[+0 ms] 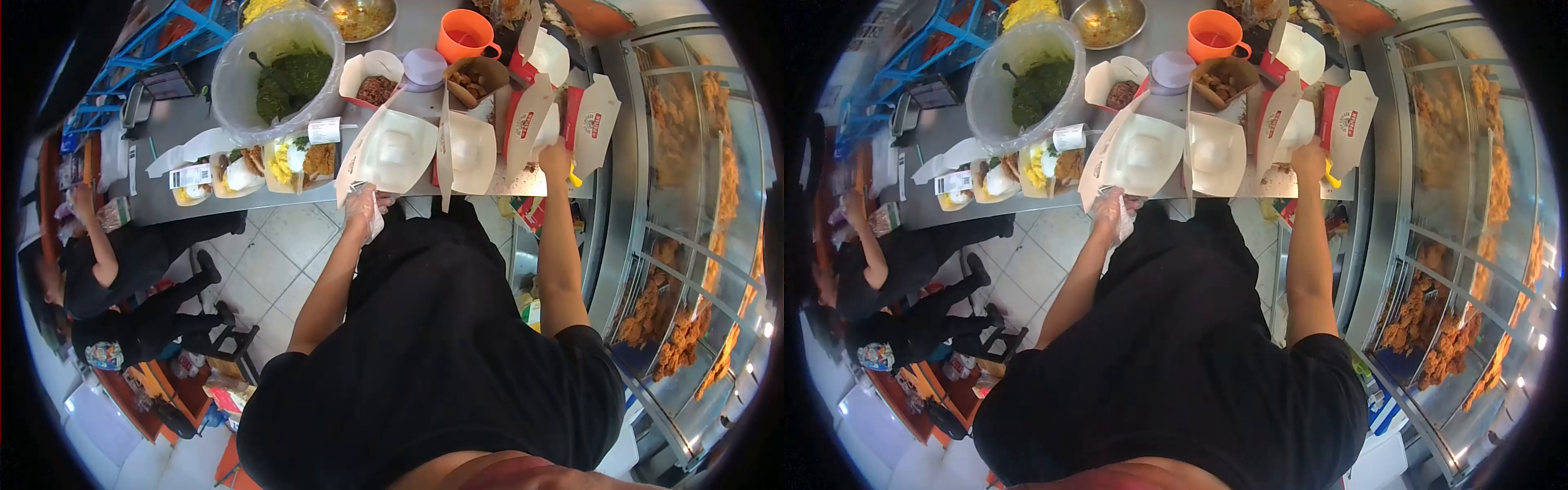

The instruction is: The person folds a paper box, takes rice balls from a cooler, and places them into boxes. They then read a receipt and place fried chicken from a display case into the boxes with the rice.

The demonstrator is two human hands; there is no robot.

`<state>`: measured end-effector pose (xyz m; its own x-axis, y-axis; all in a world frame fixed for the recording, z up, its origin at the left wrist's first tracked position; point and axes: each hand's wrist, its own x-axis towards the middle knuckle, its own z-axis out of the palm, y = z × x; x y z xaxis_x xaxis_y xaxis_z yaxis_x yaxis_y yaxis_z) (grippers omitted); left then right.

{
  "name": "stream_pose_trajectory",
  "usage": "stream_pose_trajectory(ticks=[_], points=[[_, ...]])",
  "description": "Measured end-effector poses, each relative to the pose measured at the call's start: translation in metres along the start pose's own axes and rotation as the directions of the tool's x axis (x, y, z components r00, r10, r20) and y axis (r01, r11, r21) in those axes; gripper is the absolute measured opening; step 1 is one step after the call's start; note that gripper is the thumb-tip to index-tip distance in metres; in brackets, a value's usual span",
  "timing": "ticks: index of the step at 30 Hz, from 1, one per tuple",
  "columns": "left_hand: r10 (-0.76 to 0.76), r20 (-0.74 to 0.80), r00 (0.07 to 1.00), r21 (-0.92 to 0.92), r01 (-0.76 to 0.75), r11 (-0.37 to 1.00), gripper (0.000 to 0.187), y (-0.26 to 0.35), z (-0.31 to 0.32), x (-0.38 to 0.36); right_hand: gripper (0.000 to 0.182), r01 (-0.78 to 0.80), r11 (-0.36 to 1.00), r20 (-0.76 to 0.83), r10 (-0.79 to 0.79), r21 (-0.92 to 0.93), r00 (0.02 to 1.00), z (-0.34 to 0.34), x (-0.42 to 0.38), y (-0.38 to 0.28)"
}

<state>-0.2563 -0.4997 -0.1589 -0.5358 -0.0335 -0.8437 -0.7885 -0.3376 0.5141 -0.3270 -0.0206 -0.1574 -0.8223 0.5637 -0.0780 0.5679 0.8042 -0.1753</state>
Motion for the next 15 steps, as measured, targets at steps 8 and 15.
stream_pose_trajectory(ticks=[8, 15], points=[[0.006, -0.057, 0.998, -0.065, -0.010, 0.998, 0.024, -0.004, 0.007, -0.013, 0.030, 0.255, 0.946, -0.136, -0.231, 0.200, 0.963, 0.010, -0.037, 0.049], [-0.027, -0.123, 0.992, -0.232, -0.002, 0.973, 0.023, -0.024, 0.015, -0.014, 0.036, 0.247, 0.875, -0.030, -0.258, 0.417, 0.966, 0.006, -0.121, -0.018]])
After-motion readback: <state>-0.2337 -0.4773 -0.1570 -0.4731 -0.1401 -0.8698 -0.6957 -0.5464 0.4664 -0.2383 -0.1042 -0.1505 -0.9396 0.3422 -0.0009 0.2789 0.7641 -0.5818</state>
